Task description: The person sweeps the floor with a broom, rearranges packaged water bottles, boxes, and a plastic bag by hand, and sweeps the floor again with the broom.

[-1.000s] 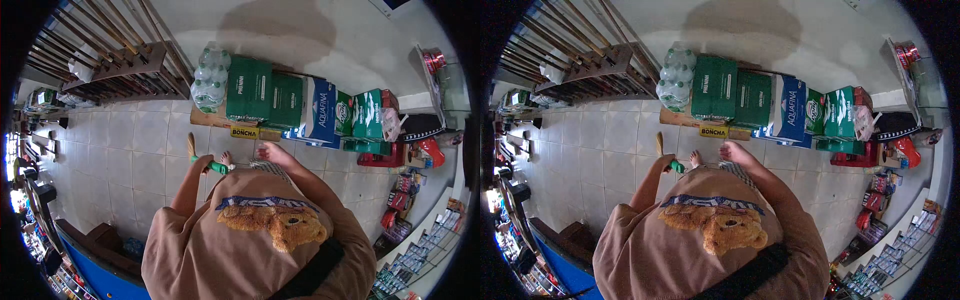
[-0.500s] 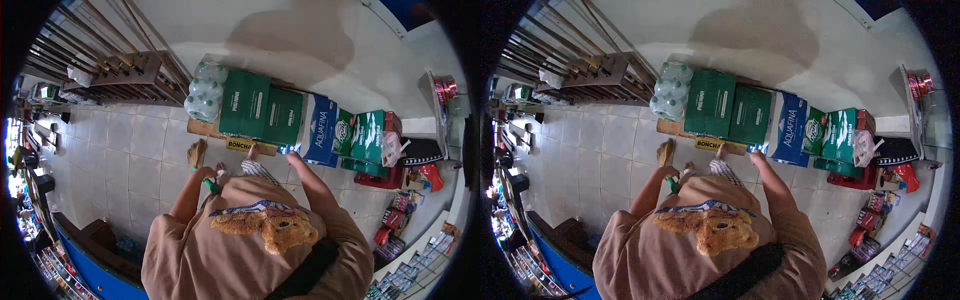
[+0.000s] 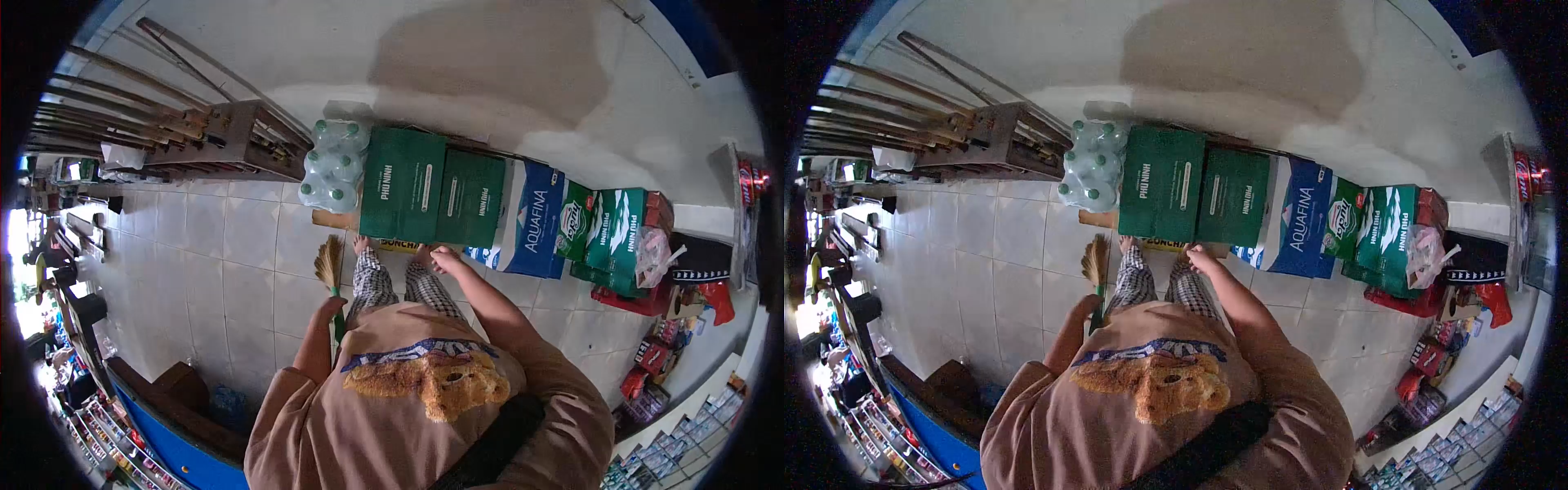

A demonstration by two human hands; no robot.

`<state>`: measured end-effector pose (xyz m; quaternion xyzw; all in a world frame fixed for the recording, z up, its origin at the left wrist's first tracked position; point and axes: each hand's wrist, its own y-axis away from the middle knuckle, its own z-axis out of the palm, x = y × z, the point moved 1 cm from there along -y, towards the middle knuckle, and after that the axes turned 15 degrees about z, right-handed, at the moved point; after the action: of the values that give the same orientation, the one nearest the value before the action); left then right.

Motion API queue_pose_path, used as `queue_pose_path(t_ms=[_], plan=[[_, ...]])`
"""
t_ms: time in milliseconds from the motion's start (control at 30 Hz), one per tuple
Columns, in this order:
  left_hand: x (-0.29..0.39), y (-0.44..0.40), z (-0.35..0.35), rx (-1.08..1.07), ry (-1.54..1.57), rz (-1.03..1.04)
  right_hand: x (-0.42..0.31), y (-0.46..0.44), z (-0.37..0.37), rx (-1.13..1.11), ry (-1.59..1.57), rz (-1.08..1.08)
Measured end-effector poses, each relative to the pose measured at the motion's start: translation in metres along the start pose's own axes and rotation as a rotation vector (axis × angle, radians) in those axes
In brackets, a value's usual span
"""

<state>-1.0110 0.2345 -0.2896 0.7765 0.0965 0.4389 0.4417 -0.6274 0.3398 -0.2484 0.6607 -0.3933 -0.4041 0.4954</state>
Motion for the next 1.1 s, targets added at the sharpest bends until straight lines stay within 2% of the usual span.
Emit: queue_pose_path(t_ms=[67,100,133,200,267,300,367,400,433,467,500,533,567,600,667,700,733,800,933,1000,1033,1067,1100], plan=[[0.001,-0.015,-0.013,-0.391,-0.962,0.801,-0.003,-0.010,-0.001,0.015,-0.025,0.040],[-0.001,-0.031,-0.014,-0.508,-1.107,0.590,-0.007,-0.014,-0.004,0.018,-0.030,0.044],[0.007,-0.042,-0.019,-0.530,-1.146,0.531,-0.011,-0.017,-0.006,0.075,0.009,0.037],[0.027,-0.068,-0.032,-0.350,-1.001,0.459,-0.007,-0.040,-0.006,0.229,0.049,-0.020],[0.053,-0.095,-0.039,-0.107,-0.788,0.439,-0.006,-0.065,-0.003,0.399,0.052,-0.210],[0.066,-0.108,-0.041,0.001,-0.673,0.467,-0.007,-0.081,-0.002,0.339,-0.016,-0.111],[0.091,-0.137,-0.042,0.194,-0.439,0.535,-0.004,-0.113,0.009,0.342,-0.112,-0.062],[0.100,-0.153,-0.041,0.245,-0.200,0.489,-0.004,-0.125,0.014,0.340,-0.204,-0.015],[0.103,-0.168,-0.038,0.290,0.039,0.435,-0.022,-0.086,0.010,0.088,-0.326,-0.110],[0.104,-0.180,-0.036,0.332,0.276,0.374,-0.031,-0.072,0.014,0.094,-0.327,-0.103],[0.105,-0.194,-0.032,0.326,0.280,0.374,-0.031,-0.074,0.019,0.037,-0.520,0.041],[0.107,-0.208,-0.028,0.307,0.250,0.547,-0.030,-0.075,0.022,-0.021,-0.711,0.185],[0.106,-0.216,-0.022,0.328,0.174,0.619,-0.034,-0.077,0.023,-0.128,-0.742,0.189],[0.126,-0.207,-0.021,0.354,0.098,0.688,-0.037,-0.079,0.022,-0.123,-0.740,0.189],[0.122,-0.221,-0.020,0.416,0.064,0.684,-0.046,-0.069,0.026,-0.021,-0.720,0.209],[0.120,-0.226,-0.018,0.477,0.027,0.679,-0.050,-0.055,0.025,0.044,-0.566,0.053],[0.124,-0.226,-0.015,0.474,0.030,0.677,-0.038,-0.075,0.025,0.046,-0.566,0.057],[0.141,-0.213,-0.014,0.515,-0.259,0.517,-0.012,-0.134,0.026,0.433,-0.078,-0.389],[0.167,-0.188,-0.019,0.475,-0.231,0.497,-0.025,-0.100,0.024,0.507,0.018,-0.252],[0.181,-0.170,-0.016,0.407,-0.041,0.440,-0.012,-0.114,0.024,0.607,0.104,-0.266],[0.160,-0.184,-0.004,0.407,-0.042,0.438,-0.015,-0.101,0.017,0.604,0.104,-0.266],[0.121,-0.210,0.015,0.422,-0.027,0.466,-0.022,-0.079,0.007,0.504,0.019,-0.198],[0.122,-0.210,0.019,0.429,-0.018,0.479,-0.020,-0.073,0.003,0.453,-0.022,-0.163]])
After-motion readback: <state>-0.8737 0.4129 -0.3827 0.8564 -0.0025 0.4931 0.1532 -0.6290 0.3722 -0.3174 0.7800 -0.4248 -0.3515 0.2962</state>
